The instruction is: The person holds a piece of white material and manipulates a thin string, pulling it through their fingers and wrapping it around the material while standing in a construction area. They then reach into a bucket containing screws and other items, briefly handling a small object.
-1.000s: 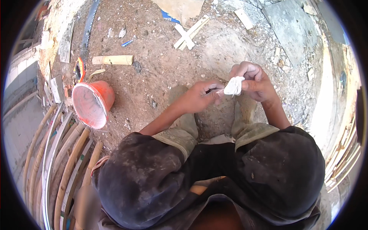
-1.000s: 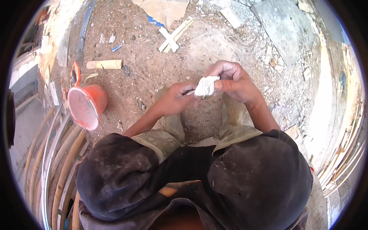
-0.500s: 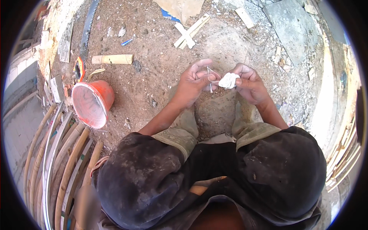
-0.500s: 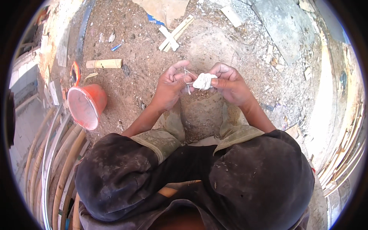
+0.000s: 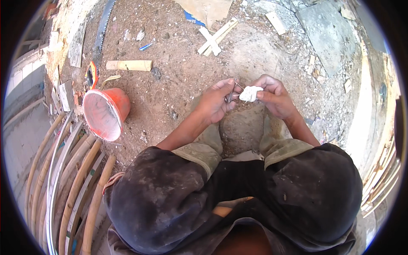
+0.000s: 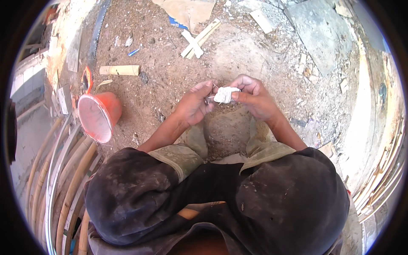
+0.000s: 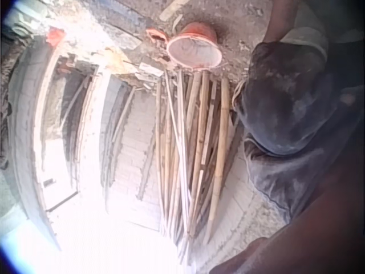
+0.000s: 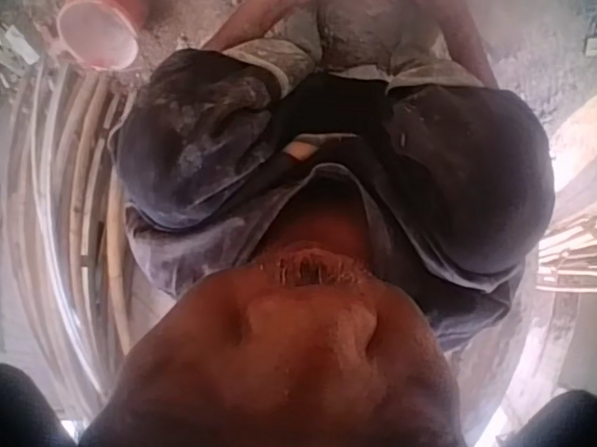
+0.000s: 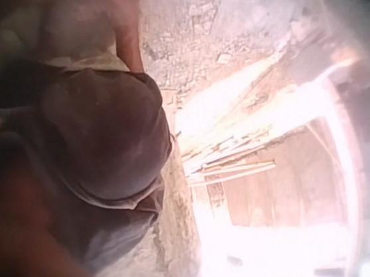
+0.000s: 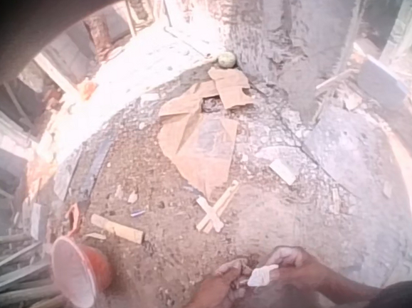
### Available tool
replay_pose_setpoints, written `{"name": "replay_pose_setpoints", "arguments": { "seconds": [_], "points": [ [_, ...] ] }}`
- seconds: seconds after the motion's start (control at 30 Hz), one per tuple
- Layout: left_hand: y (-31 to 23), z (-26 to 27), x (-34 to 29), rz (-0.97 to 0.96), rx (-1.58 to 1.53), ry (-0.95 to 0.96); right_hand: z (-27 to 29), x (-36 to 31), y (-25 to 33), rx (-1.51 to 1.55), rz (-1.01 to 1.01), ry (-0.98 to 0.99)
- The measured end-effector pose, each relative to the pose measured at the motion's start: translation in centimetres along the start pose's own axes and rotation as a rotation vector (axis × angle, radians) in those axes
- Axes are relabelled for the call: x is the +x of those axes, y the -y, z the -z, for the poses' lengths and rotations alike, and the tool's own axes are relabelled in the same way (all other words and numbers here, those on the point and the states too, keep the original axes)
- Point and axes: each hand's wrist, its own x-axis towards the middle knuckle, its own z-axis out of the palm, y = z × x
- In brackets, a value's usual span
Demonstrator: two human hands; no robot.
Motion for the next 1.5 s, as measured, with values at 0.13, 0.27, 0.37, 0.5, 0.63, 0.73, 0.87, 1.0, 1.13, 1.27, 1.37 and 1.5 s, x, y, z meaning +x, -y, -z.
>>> {"name": "replay_pose_setpoints", "arguments": {
  "seconds": [0.13,0.27,0.37,0.5,0.63,0.73,0.87,1.0,1.13,1.27,1.37,1.5],
  "points": [
    [0.8,1.5,1.3,0.021,-0.232,0.12,-0.6,0.3,0.0,-0.081,-0.046,0.069],
    [0.6,0.7,0.8,-0.035,-0.187,0.181,-0.4,0.2,-0.4,-0.134,-0.083,0.107],
    [0.7,0.5,0.7,-0.072,-0.207,0.244,-0.7,0.3,-0.5,-0.139,-0.097,0.104],
    [0.8,0.6,0.7,-0.056,-0.271,0.214,-0.8,0.6,-0.5,-0.119,-0.077,0.075],
    [1.0,1.1,1.1,-0.075,-0.259,0.234,-0.1,1.0,-1.0,-0.124,-0.035,0.022],
    [1.2,1.4,1.5,-0.078,-0.207,0.196,0.4,1.1,-1.2,-0.122,-0.045,-0.001],
    [0.9,1.2,1.5,-0.055,-0.178,0.016,0.5,1.1,-1.3,-0.127,-0.058,0.03],
    [0.5,2.5,1.9,-0.054,-0.285,-0.045,-0.6,0.7,-0.4,-0.232,-0.157,0.125],
    [-0.1,3.8,2.6,-0.339,-0.171,-0.113,0.5,0.0,0.0,-0.217,-0.285,0.343],
    [0.2,4.2,2.8,-0.592,0.683,-0.048,3.2,-1.1,1.9,-0.265,-0.31,0.311],
    [2.5,4.0,3.7,-1.061,1.386,-0.038,5.2,-1.6,3.8,-0.331,-0.26,0.15],
    [4.0,2.4,4.4,-0.918,1.74,0.097,7.2,-1.7,4.9,-0.344,-0.181,0.009]
  ]
}}
